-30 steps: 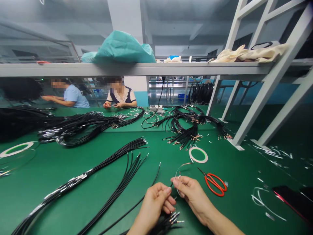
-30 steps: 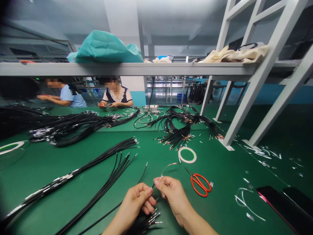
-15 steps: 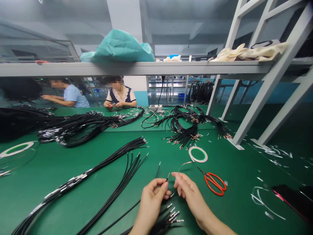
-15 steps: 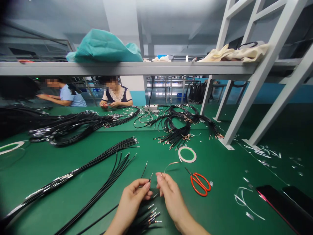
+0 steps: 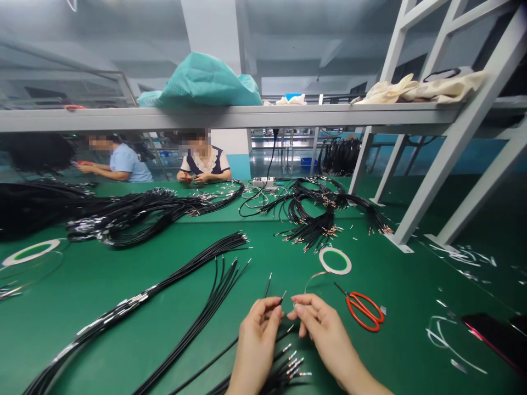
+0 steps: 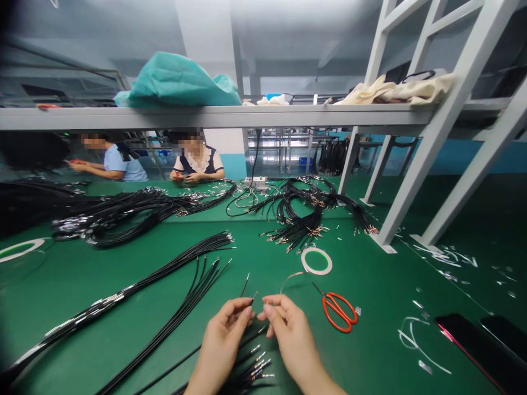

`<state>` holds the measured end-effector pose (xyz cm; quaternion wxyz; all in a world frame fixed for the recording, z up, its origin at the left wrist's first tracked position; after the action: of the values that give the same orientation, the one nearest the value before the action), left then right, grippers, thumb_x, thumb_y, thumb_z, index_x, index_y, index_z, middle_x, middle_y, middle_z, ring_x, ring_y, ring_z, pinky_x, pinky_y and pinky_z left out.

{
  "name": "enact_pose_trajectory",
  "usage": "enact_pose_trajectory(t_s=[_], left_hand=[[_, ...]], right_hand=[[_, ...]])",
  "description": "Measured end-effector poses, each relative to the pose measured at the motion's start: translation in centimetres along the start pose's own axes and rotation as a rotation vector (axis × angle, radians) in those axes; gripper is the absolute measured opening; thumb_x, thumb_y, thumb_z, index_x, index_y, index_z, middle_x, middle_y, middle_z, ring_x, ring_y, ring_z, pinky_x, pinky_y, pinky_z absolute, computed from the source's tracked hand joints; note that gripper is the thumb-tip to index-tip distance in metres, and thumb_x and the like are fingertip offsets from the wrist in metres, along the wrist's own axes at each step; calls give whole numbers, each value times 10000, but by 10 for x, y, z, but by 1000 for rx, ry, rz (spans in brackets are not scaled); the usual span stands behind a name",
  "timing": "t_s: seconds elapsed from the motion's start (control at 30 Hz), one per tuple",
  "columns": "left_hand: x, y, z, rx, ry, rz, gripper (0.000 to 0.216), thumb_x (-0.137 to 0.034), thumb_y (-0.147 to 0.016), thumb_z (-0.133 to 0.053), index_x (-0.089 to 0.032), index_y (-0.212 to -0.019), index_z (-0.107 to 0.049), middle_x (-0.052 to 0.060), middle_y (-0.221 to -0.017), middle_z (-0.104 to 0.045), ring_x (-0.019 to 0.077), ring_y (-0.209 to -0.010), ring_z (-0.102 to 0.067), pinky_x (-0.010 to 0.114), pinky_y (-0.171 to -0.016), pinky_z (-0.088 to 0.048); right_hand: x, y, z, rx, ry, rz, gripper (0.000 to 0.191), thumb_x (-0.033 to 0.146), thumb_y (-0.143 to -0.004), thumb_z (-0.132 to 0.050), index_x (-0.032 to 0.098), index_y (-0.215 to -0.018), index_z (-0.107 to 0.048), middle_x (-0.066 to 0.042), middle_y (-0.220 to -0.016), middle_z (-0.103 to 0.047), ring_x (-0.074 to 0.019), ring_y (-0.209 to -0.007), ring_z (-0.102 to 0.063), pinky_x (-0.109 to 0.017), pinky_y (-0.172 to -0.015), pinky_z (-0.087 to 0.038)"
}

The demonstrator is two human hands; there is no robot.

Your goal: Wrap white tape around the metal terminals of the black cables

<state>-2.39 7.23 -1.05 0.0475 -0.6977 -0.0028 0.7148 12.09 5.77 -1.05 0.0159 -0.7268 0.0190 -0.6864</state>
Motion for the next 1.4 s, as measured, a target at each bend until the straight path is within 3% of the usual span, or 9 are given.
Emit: enact_pose_trajectory(t_s=[0.2,0.37,0.53,0.67,0.93,1.13,1.4], left_hand=[[-3,4,-3,18,-37,-27,271,-334,-834,-596,-172,-1050,-578,61,-905,-667,202,-807,-681,310,-750,-536],[-3,5,-6,53,-6,-7,255,-317,-850,-576,-189,-1068,-536,21,-824,-643,181,-754,-683,276,-691,-529],[-7,6,-9,86,-6,-40,202,-309,-862,-558,-198,-1029,-530,17,-783,-657,173,-722,-677,272,-672,-529],[-11,9,-10,97,-87,-103,178,-298,-876,-539,-215,-1031,-517,17,-812,-663,172,-737,-678,276,-686,-534],[-14,11,-14,118,-193,-175,135,-252,-891,-518,-233,-1024,-503,2,-852,-660,156,-762,-675,269,-707,-538],[-21,12,-15,126,-285,-243,116,-229,-887,-514,-237,-973,-591,12,-899,-674,167,-810,-665,259,-723,-531],[-28,14,-14,108,-332,-281,142,-231,-871,-538,-227,-954,-653,45,-920,-689,193,-833,-659,265,-745,-523]], right_hand=[[8,5,3,-42,161,35,299,437,-907,-498,163,-1000,-575,-56,-814,-697,-140,-575,-546,-271,-592,-434],[2,5,3,-58,103,36,245,409,-865,-581,166,-837,-594,-23,-731,-644,-146,-633,-581,-239,-563,-442],[-6,3,2,-77,-54,-37,272,407,-779,-679,149,-768,-595,-71,-950,-634,-101,-555,-563,-181,-396,-395],[-5,3,2,-111,-90,-79,299,405,-739,-719,143,-699,-580,13,-641,-578,-69,-452,-483,-147,-343,-351],[-1,6,-1,-102,-201,-114,296,383,-699,-764,137,-692,-599,-52,-836,-651,-158,-673,-645,-228,-502,-540],[1,5,-2,-107,-257,-106,315,393,-695,-773,136,-689,-592,-48,-816,-671,-144,-654,-668,-252,-596,-563],[3,5,0,-113,-236,-113,329,421,-679,-776,142,-681,-603,-34,-739,-669,-150,-633,-673,-255,-600,-563]])
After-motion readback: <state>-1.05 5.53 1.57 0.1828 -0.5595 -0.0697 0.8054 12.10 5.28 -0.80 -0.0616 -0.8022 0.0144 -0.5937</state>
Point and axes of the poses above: each hand's wrist, its own y-axis away from the middle knuckle, its own z-axis out of the back of the hand, x = y × z, the point moved 7 cm from there along -y, towards the middle knuckle
